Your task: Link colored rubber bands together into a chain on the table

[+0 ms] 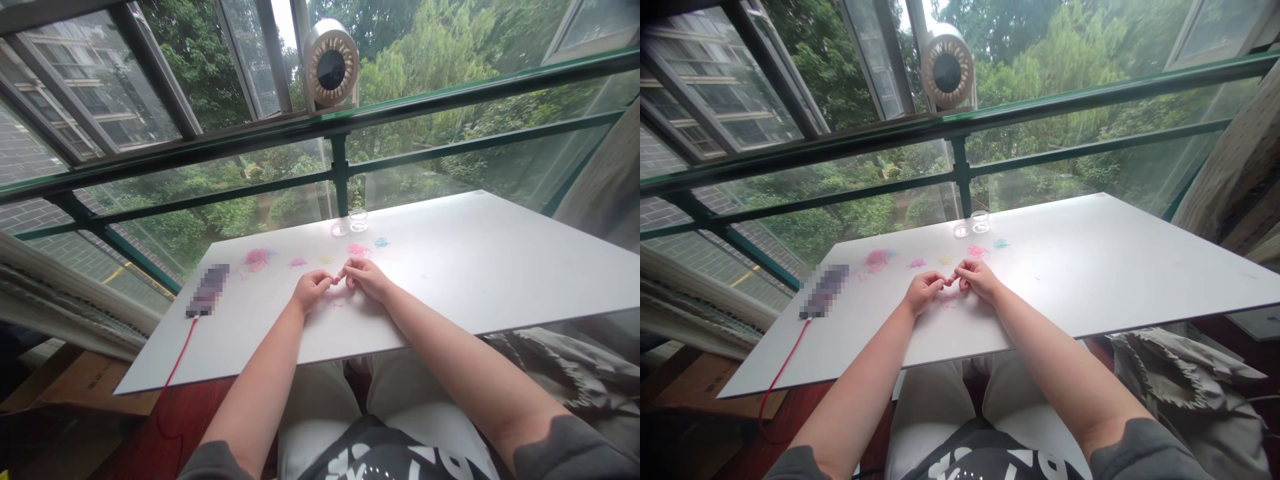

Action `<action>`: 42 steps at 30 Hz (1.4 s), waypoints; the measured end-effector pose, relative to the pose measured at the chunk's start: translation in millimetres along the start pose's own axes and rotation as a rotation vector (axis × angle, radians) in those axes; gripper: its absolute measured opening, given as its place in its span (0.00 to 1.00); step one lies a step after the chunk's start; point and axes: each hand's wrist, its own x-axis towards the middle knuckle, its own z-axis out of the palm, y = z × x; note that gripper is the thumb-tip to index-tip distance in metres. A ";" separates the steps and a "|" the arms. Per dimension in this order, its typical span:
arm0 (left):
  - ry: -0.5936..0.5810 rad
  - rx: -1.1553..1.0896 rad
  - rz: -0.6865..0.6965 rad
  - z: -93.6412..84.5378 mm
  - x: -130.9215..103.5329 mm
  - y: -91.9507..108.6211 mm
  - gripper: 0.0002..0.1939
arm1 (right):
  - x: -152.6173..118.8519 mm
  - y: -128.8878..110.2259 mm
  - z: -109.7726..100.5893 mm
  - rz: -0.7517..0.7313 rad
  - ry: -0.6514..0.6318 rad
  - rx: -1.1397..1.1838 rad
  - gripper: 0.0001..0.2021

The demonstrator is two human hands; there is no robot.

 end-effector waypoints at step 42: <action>0.164 -0.073 -0.099 -1.3 2.3 2.3 0.14 | -0.6 2.7 7.3 -0.086 0.108 -0.495 0.05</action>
